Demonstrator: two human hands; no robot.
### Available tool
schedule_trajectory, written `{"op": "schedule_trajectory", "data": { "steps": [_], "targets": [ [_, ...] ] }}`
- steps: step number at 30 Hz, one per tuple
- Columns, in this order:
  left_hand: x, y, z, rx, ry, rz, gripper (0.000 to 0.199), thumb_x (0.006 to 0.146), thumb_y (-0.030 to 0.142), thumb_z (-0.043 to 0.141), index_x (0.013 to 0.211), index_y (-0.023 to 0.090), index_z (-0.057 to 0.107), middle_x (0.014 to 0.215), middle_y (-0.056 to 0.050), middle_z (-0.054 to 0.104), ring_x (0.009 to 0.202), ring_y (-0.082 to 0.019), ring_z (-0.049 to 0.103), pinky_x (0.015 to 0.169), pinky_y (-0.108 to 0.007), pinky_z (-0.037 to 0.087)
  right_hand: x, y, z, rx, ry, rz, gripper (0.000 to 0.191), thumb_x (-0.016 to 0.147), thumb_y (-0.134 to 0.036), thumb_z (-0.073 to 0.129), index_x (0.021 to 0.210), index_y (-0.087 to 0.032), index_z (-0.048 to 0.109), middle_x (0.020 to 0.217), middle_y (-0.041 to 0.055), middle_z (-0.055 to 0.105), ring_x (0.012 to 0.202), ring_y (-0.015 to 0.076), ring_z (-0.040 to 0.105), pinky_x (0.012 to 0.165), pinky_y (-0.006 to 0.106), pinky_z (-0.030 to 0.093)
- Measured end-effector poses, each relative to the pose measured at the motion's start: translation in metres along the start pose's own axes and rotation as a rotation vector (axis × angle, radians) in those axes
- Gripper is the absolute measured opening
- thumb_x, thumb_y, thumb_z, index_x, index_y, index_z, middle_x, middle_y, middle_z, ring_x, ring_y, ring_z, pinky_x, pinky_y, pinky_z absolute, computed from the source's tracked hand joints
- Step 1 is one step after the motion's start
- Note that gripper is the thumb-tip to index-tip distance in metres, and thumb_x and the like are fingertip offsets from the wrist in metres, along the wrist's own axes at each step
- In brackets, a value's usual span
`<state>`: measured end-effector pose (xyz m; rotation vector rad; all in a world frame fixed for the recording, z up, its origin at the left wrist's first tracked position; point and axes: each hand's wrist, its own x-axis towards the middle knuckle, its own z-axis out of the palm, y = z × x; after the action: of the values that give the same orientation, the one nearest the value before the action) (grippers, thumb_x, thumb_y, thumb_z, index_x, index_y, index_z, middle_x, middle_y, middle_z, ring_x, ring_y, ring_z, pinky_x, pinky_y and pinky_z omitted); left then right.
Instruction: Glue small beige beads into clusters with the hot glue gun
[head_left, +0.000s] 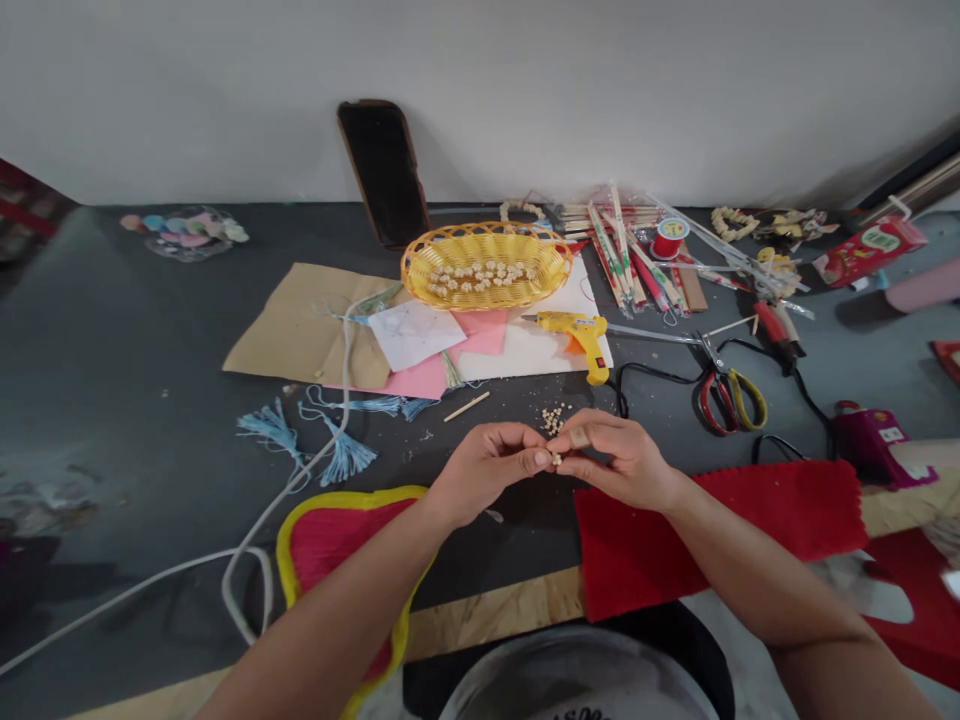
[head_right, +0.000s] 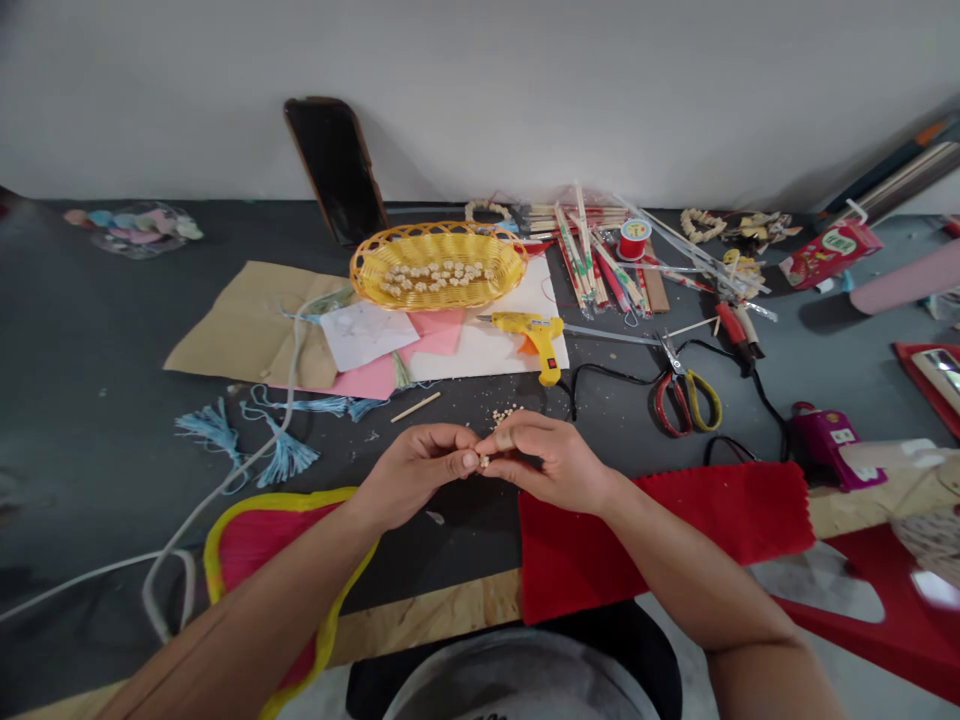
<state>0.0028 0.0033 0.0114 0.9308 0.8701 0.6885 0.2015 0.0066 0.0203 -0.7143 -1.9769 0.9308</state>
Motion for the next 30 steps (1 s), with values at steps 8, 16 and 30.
{"op": "schedule_trajectory", "data": {
  "steps": [8, 16, 30],
  "targets": [
    [-0.0005, 0.0002, 0.0009, -0.089, -0.027, -0.025, 0.029, 0.069, 0.04, 0.079, 0.066, 0.013, 0.069, 0.058, 0.002, 0.059, 0.056, -0.008, 0.044, 0.058, -0.021, 0.033, -0.0001, 0.001, -0.0008, 0.024, -0.022, 0.012, 0.017, 0.085, -0.016, 0.068, 0.102, -0.017, 0.068, 0.086, 0.0069, 0.072, 0.081, 0.0129, 0.067, 0.074, 0.025, 0.057],
    [-0.0004, 0.0027, 0.0029, -0.069, -0.03, -0.045, 0.032, 0.067, 0.041, 0.08, 0.064, 0.013, 0.067, 0.058, 0.002, 0.059, 0.056, -0.008, 0.046, 0.058, -0.021, 0.035, 0.0015, -0.0002, -0.0008, 0.016, -0.023, -0.004, 0.012, 0.087, -0.018, 0.067, 0.099, -0.016, 0.069, 0.084, 0.0071, 0.071, 0.079, 0.0129, 0.067, 0.072, 0.024, 0.057],
    [-0.0002, -0.0016, 0.0009, -0.023, -0.003, -0.012, 0.034, 0.071, 0.044, 0.077, 0.065, 0.012, 0.066, 0.063, -0.001, 0.059, 0.061, -0.009, 0.046, 0.059, -0.022, 0.034, -0.0021, 0.0016, -0.0022, 0.047, -0.064, 0.056, 0.035, 0.08, -0.028, 0.075, 0.11, -0.017, 0.063, 0.09, 0.0063, 0.069, 0.073, 0.0128, 0.063, 0.069, 0.026, 0.056]
  ]
}}
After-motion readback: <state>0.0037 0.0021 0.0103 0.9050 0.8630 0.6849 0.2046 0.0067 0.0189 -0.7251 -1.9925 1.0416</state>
